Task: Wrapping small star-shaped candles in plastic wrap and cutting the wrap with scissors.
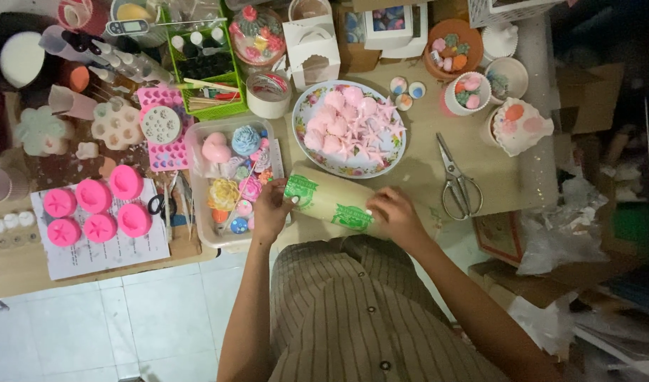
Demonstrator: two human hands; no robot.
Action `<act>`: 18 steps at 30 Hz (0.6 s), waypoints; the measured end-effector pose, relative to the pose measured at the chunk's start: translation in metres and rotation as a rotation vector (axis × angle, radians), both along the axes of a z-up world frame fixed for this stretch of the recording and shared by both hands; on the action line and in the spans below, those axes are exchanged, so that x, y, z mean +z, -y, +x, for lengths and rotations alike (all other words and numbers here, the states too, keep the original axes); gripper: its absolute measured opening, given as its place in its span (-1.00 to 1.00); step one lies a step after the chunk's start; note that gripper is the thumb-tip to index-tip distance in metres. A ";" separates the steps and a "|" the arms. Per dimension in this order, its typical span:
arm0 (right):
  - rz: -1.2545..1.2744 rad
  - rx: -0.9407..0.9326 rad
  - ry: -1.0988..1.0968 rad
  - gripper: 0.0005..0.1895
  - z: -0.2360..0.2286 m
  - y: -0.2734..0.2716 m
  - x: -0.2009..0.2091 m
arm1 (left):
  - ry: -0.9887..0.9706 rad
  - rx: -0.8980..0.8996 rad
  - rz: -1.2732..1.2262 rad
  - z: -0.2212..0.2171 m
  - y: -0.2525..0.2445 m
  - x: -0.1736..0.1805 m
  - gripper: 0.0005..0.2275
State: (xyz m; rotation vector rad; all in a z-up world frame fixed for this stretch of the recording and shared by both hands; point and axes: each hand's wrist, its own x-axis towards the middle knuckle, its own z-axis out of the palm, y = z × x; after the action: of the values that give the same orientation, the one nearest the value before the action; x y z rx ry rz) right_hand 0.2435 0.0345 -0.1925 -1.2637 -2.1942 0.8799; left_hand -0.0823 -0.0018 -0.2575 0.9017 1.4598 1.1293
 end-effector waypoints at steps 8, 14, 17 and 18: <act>-0.279 -0.137 -0.060 -0.66 0.041 -0.008 -0.006 | -0.309 -0.090 -0.053 -0.011 0.014 0.014 -0.63; -0.388 -0.033 -0.040 -0.68 0.036 -0.007 0.008 | -0.433 -0.134 -0.079 -0.013 0.021 0.022 -0.67; -0.350 -0.028 0.004 -0.71 0.031 -0.002 0.017 | -0.446 -0.105 -0.119 -0.009 0.024 0.031 -0.66; -0.346 -0.022 0.036 -0.72 0.030 -0.002 0.021 | -0.450 -0.087 -0.185 -0.006 0.024 0.038 -0.65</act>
State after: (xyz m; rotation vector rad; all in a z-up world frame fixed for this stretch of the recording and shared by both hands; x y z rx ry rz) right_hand 0.2731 0.0362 -0.1714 -1.4654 -2.1119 1.2780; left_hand -0.0885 -0.0256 -0.2196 1.1218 1.8339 0.7377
